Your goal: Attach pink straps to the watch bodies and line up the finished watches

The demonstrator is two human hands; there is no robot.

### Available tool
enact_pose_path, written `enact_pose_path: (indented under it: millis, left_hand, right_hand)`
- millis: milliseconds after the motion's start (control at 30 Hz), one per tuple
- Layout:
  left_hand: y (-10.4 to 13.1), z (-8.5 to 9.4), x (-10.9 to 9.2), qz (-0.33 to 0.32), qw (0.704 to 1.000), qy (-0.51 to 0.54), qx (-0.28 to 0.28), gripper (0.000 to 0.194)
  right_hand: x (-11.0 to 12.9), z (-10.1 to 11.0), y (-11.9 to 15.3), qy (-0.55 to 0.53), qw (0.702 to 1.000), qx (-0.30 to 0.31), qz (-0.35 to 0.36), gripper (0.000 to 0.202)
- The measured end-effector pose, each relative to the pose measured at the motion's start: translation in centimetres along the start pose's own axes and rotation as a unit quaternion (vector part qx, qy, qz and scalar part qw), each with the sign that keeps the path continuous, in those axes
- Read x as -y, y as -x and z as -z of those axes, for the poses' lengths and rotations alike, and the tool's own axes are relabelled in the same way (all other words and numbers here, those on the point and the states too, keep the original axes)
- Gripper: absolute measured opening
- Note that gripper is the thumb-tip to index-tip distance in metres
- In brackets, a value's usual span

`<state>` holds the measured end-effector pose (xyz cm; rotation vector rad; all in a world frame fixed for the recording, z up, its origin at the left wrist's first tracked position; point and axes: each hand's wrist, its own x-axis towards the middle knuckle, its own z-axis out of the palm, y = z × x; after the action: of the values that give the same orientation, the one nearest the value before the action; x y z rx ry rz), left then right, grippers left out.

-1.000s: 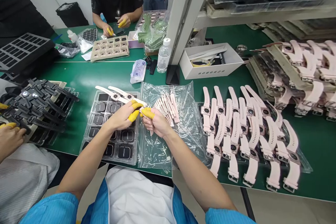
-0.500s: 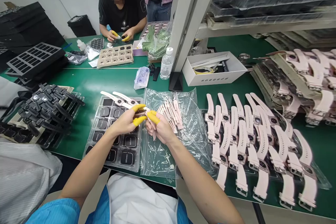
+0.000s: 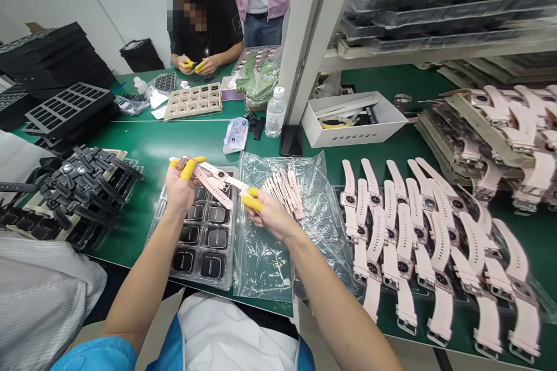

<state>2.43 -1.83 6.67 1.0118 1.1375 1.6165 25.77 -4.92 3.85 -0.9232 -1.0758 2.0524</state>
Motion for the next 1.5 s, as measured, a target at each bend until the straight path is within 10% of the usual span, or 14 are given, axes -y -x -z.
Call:
enact_pose_path:
  millis: [167, 400, 1000, 1233, 1500]
  left_hand:
    - [1.8, -1.4, 1.6, 0.017, 0.968, -0.14, 0.209, 0.035]
    - [2.9, -1.6, 2.4, -0.183, 0.851, -0.337, 0.36, 0.054]
    - [2.7, -1.7, 1.1, -0.175, 0.817, -0.366, 0.41, 0.045]
    - [2.6, -1.8, 0.9, -0.203, 0.754, -0.469, 0.413, 0.038]
    - [2.4, -1.3, 1.3, -0.17, 0.816, -0.361, 0.417, 0.044]
  right_hand:
    - [-0.2, -1.0, 0.0, -0.024, 0.995, -0.06, 0.082, 0.042]
    - [-1.0, -2.1, -0.1, -0.028, 0.996, 0.009, 0.083, 0.037]
    - [-1.2, -1.8, -0.6, -0.166, 0.984, -0.035, 0.061, 0.035]
    - [-1.1, -1.7, -0.6, -0.122, 0.992, -0.033, 0.024, 0.037]
    - [-1.0, -1.4, -0.5, -0.066, 0.994, -0.026, 0.088, 0.034]
